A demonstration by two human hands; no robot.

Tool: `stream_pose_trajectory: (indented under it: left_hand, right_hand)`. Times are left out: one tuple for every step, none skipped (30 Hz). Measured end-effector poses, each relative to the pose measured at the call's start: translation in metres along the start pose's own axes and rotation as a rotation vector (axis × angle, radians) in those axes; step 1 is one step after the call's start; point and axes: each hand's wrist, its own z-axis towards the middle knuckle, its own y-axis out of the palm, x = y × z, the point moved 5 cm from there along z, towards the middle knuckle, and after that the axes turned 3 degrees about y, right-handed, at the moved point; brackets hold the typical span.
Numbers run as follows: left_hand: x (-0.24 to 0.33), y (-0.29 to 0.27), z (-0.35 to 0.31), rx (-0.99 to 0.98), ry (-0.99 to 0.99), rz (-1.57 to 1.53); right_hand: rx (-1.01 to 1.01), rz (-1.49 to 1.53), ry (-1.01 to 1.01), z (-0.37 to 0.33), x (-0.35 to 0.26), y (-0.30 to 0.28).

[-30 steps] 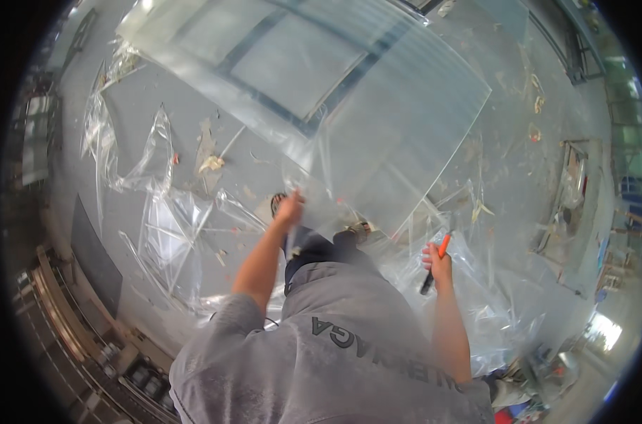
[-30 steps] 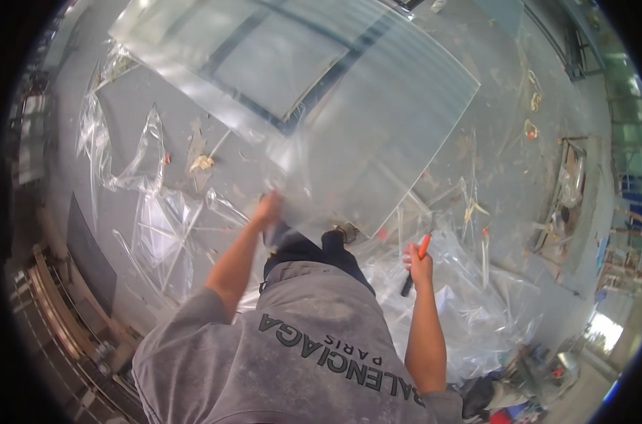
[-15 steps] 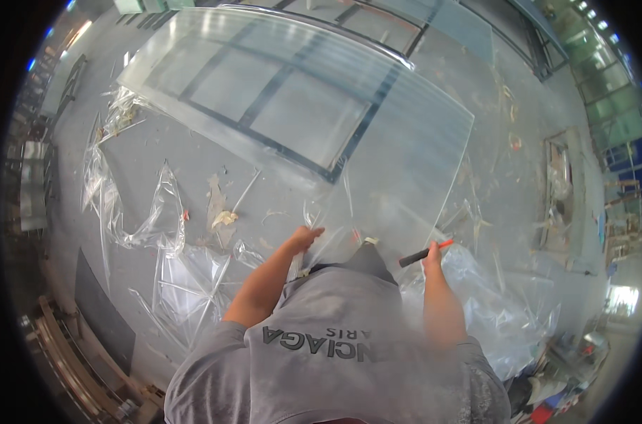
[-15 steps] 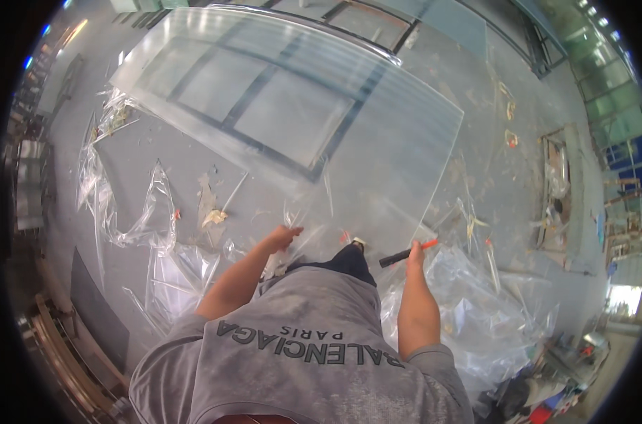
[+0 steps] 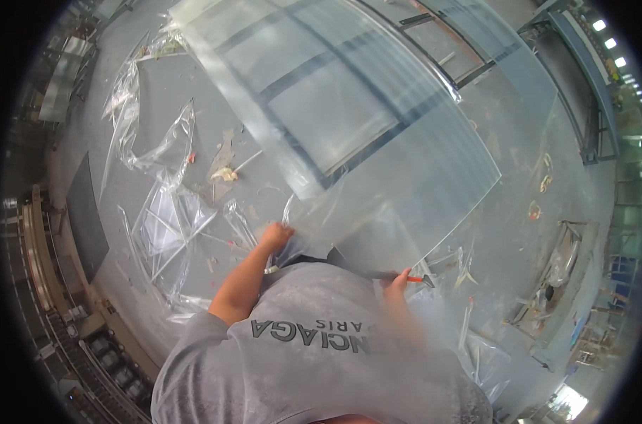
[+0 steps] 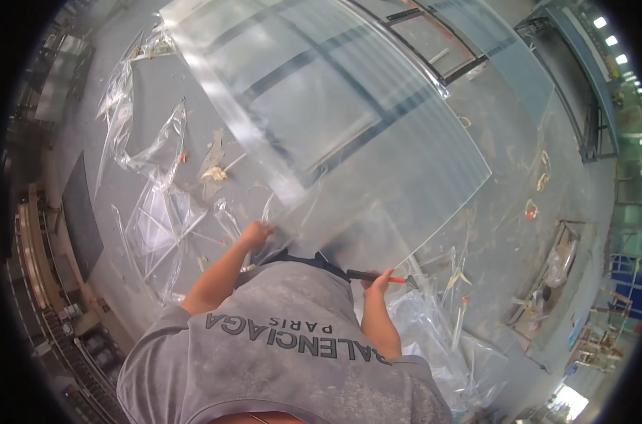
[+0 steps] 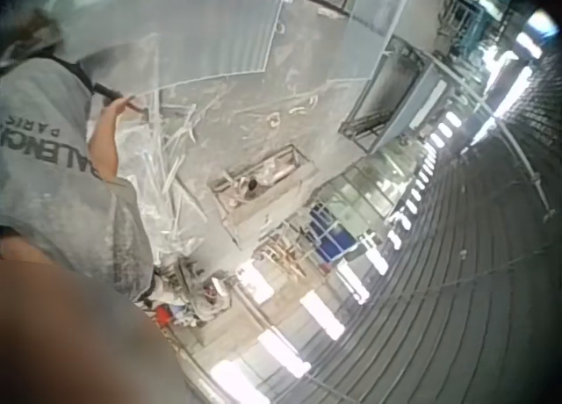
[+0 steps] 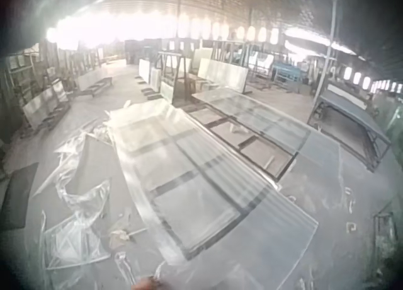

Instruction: Using a hand scraper to clean or remove residue from the edges of a large glass panel.

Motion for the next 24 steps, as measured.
stream_pose_trajectory:
  left_hand:
    - [-0.005,-0.003,-0.001,0.051,0.091,0.077]
    - [-0.006,-0.012,0.004,0.109,0.187,0.158]
    - [0.0,-0.02,-0.003,0.095,0.183,0.148]
    - [0.021,-0.053,-0.018,0.139,0.08,0.049]
    - [0.029,-0.073,-0.022,0.18,-0.022,-0.051]
    - [-0.002,-0.081,-0.024,0.238,-0.165,-0.035]
    - [-0.047,-0.087,-0.026,0.284,-0.3,-0.022]
    - [-0.095,-0.095,-0.038,0.346,-0.32,0.034]
    - [-0.173,-0.104,-0.06,0.438,-0.235,0.243]
    - [-0.261,-0.116,-0.105,0.569,-0.408,0.176]
    - [-0.309,-0.136,-0.138,0.586,-0.474,0.202]
    - [-0.382,-0.184,-0.215,0.817,-0.588,0.387]
    - [-0.401,-0.217,-0.276,0.905,-0.573,0.722]
    - [-0.446,-0.248,-0.345,0.817,-0.997,0.464]
    - [-0.469,-0.271,-0.445,0.604,-1.178,0.586]
    - [-0.397,-0.29,-0.497,0.254,-1.391,0.578]
    - [-0.477,-0.259,-0.576,0.251,-1.389,0.561]
    - [-0.464,-0.258,-0.65,0.235,-1.395,0.506]
    - [-0.455,-0.239,-0.671,0.216,-1.396,0.412]
    - [-0.444,-0.21,-0.698,0.191,-1.399,0.309]
    - [-0.436,-0.2,-0.694,0.179,-1.37,0.228]
    - [-0.425,-0.18,-0.695,0.167,-1.348,0.138]
    - [-0.41,-0.15,-0.69,0.152,-1.32,0.042]
    - [-0.391,-0.113,-0.681,0.14,-1.287,-0.052]
  right_hand:
    - [-0.018,0.011,0.02,-0.003,-0.004,-0.003]
    - [-0.044,0.027,0.038,-0.003,-0.008,0.004]
    - [-0.053,0.046,0.052,-0.005,-0.006,-0.001]
    - [-0.041,0.045,0.047,-0.008,-0.008,-0.003]
    - [-0.021,0.061,0.043,-0.012,-0.009,-0.007]
    - [-0.018,0.054,0.047,-0.021,-0.011,-0.007]
    - [-0.006,0.052,0.044,-0.029,-0.017,-0.008]
    - [0.005,0.036,0.035,-0.035,-0.023,-0.011]
    - [0.011,0.035,0.033,-0.042,-0.024,-0.012]
    - [0.017,0.032,0.029,-0.048,-0.026,-0.011]
    - [0.037,0.051,-0.01,-0.05,-0.032,-0.009]
    - [0.022,0.042,0.041,-0.053,-0.026,-0.002]
    - [0.03,0.043,0.026,-0.055,-0.029,-0.006]
    - [0.035,0.042,0.014,-0.057,-0.032,-0.01]
    - [0.02,0.02,0.022,-0.055,-0.033,-0.009]
    - [0.019,0.012,0.005,-0.051,-0.037,-0.016]
    - [0.035,0.0,-0.044,-0.048,-0.042,-0.025]
    - [0.045,-0.008,-0.032,-0.045,-0.033,-0.023]
    - [0.045,-0.031,-0.051,-0.04,-0.028,-0.022]
    - [0.026,-0.059,-0.041,-0.037,-0.026,-0.022]
    - [0.048,-0.056,-0.024,-0.032,-0.022,-0.023]
    - [0.064,-0.065,-0.008,-0.027,-0.019,-0.022]
    - [0.081,-0.076,-0.001,-0.021,-0.018,-0.023]
    - [0.065,-0.082,-0.001,-0.016,-0.015,-0.024]
